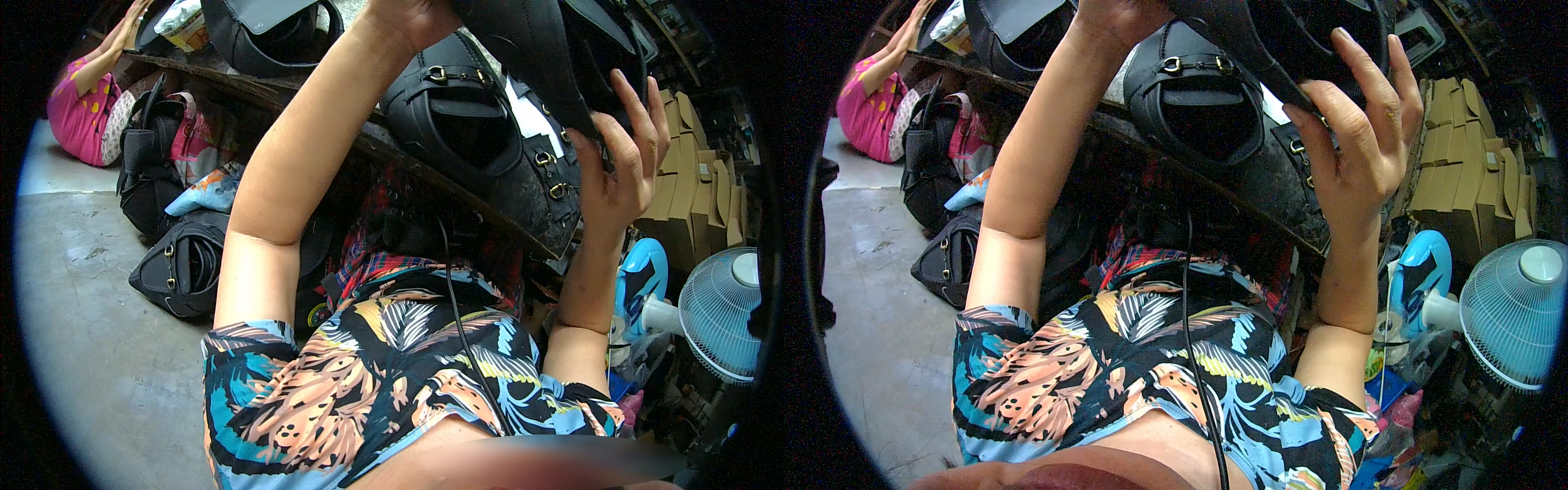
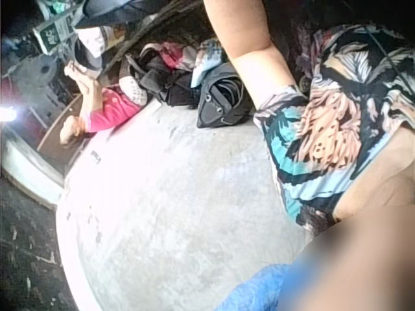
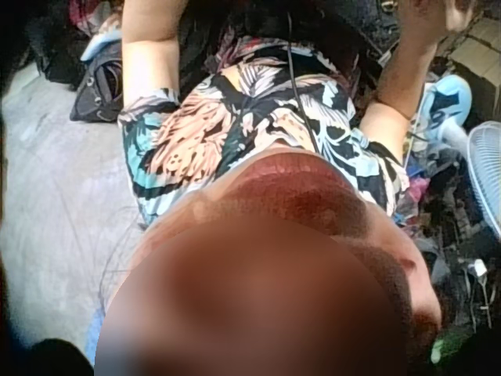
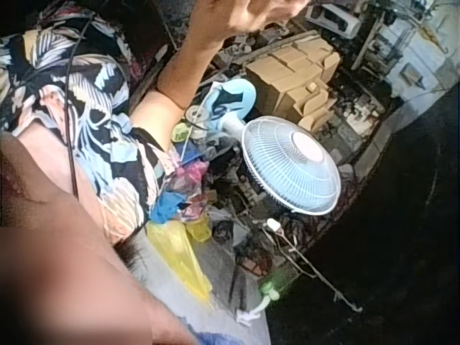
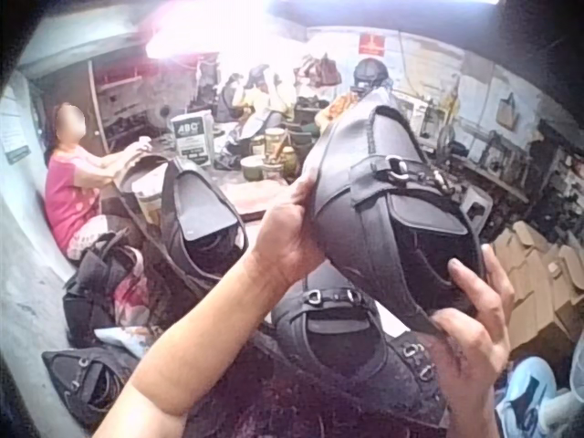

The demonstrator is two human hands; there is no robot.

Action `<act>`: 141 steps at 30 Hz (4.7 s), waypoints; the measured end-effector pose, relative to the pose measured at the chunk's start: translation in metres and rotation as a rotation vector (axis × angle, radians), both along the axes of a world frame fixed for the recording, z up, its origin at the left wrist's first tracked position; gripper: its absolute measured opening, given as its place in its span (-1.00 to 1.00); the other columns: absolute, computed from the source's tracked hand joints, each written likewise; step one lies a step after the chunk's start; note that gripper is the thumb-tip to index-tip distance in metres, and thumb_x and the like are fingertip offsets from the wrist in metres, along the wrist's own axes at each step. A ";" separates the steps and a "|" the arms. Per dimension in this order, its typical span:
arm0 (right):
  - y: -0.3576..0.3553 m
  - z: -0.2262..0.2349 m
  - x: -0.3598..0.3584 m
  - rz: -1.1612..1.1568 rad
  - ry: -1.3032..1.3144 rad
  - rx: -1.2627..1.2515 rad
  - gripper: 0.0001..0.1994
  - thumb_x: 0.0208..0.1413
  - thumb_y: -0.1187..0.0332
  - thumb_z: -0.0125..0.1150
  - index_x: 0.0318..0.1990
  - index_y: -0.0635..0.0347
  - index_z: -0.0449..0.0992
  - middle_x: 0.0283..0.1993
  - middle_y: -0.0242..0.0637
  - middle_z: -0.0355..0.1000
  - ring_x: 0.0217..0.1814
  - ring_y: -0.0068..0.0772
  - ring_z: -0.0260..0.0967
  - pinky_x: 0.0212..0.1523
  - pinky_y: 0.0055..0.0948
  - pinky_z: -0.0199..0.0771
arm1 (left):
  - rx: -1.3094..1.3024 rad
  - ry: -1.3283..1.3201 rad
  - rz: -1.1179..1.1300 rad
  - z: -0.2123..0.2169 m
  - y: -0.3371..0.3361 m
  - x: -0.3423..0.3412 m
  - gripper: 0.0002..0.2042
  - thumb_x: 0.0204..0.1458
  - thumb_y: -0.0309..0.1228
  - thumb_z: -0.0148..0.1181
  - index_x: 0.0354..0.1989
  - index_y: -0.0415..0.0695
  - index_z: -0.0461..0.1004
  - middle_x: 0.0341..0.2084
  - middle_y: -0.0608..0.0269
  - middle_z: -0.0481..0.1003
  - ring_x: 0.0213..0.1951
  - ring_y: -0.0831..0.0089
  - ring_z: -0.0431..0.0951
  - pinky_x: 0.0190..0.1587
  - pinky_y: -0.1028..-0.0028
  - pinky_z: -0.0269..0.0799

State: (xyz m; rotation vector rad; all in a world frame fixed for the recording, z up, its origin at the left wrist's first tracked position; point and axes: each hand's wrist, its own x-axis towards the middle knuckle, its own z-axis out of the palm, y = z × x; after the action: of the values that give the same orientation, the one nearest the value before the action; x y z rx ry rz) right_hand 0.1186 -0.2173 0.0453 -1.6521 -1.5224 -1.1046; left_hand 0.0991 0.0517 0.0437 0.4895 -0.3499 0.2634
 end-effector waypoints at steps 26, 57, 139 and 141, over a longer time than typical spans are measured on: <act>-0.007 -0.010 -0.017 0.028 0.086 -0.078 -0.72 -0.12 0.34 0.44 -0.19 -0.02 0.58 0.17 -0.22 0.45 0.37 0.09 0.16 0.31 -0.11 0.17 | -0.088 0.057 -0.096 -0.031 -0.009 -0.026 -0.55 0.34 -0.18 -0.23 0.22 -0.24 0.29 0.12 0.00 0.43 0.12 0.11 0.47 0.24 0.05 0.30; -0.118 -0.036 -0.013 0.009 0.546 0.156 -0.70 0.21 0.45 0.19 0.07 0.27 0.36 0.12 -0.16 0.40 0.06 -0.39 0.39 0.07 -0.38 0.39 | 0.075 0.197 0.184 -0.072 -0.021 -0.095 -0.58 0.08 -0.36 0.25 0.10 -0.21 0.38 -0.07 0.14 0.54 -0.04 0.33 0.59 0.04 0.28 0.55; -0.120 -0.055 -0.016 0.018 0.676 0.239 -0.68 0.20 0.34 0.20 0.01 0.31 0.33 0.20 0.13 0.32 0.26 -0.03 0.29 0.22 -0.15 0.27 | 0.035 0.194 0.179 -0.059 -0.033 -0.099 -0.59 0.01 -0.50 0.15 0.08 -0.30 0.38 -0.11 0.07 0.55 -0.11 0.33 0.62 -0.01 0.34 0.58; -0.119 -0.054 -0.016 0.002 0.701 0.252 -0.67 0.19 0.35 0.20 0.03 0.32 0.32 0.21 0.14 0.31 0.25 -0.06 0.30 0.22 -0.16 0.27 | 0.074 0.227 0.181 -0.052 -0.040 -0.099 -0.62 0.02 -0.53 0.18 0.06 -0.29 0.38 -0.14 0.07 0.56 -0.14 0.36 0.62 -0.03 0.35 0.59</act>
State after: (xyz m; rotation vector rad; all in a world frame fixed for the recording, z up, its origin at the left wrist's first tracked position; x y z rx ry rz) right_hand 0.1024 -0.3358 -0.0087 -1.6164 -0.8918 -0.5792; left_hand -0.0001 0.0116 -0.0081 0.6188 -0.0939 0.3673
